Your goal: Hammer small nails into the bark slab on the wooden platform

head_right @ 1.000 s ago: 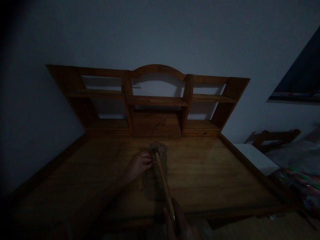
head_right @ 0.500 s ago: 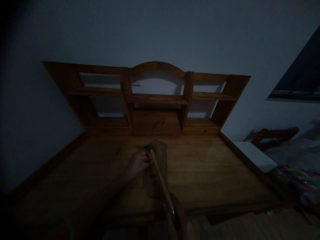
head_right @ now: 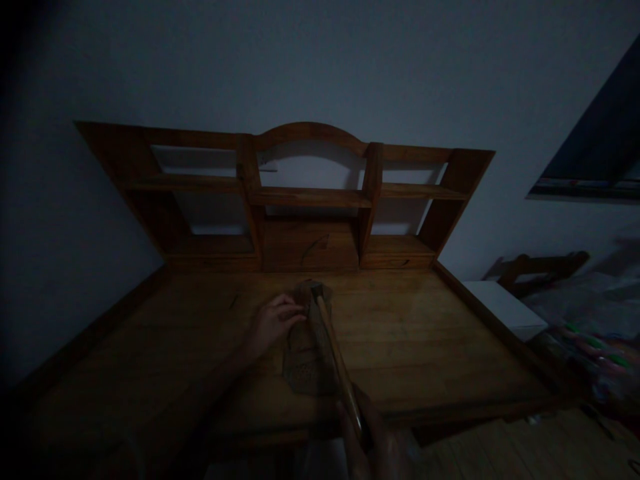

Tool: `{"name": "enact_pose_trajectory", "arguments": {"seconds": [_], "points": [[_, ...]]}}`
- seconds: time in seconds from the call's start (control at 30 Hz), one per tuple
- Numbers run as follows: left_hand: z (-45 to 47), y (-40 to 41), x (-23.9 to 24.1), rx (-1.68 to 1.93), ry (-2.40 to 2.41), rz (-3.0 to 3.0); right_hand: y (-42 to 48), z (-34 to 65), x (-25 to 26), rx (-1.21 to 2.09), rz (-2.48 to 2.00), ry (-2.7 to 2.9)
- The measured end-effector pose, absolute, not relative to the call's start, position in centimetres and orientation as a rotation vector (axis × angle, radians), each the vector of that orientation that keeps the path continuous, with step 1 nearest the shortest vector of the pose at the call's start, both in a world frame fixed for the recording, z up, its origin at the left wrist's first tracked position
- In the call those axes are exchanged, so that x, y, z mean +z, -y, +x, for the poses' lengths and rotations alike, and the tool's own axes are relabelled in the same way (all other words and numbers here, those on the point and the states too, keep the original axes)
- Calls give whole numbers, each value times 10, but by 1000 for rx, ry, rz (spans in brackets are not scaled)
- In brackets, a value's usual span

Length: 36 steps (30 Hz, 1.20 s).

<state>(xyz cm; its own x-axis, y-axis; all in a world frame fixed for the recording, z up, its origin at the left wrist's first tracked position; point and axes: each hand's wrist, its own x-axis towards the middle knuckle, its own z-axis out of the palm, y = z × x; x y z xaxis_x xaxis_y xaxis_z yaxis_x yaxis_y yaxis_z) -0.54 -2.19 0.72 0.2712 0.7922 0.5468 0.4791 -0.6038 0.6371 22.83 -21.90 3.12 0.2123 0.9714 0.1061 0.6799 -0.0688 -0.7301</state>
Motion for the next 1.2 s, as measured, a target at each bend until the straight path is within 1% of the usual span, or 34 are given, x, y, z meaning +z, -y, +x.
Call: {"name": "enact_pose_trajectory", "arguments": {"seconds": [0.1,0.2,0.4,0.63,0.77,0.9,1.03,1.2], "points": [[-6,23,6,1355,-1073,2259,218,231,28,541,-1782,1461],[-6,25,7,1291,-1004,2395,218,233,30,585,-1762,1480],[-6,29,13,1198,-1040,2466,218,235,40,539,-1767,1454],[-2,26,5,1296,-1024,2296,219,234,39,526,-1770,1392],[-1,22,5,1407,-1145,2091,219,234,38,510,-1774,1374],[1,21,6,1352,-1250,2070,218,233,38,533,-1751,1375],[5,22,1,1277,-1217,2115,216,231,41,563,-1730,1379],[6,18,-5,1284,-1232,2116,214,226,48,620,-1690,1367]]}}
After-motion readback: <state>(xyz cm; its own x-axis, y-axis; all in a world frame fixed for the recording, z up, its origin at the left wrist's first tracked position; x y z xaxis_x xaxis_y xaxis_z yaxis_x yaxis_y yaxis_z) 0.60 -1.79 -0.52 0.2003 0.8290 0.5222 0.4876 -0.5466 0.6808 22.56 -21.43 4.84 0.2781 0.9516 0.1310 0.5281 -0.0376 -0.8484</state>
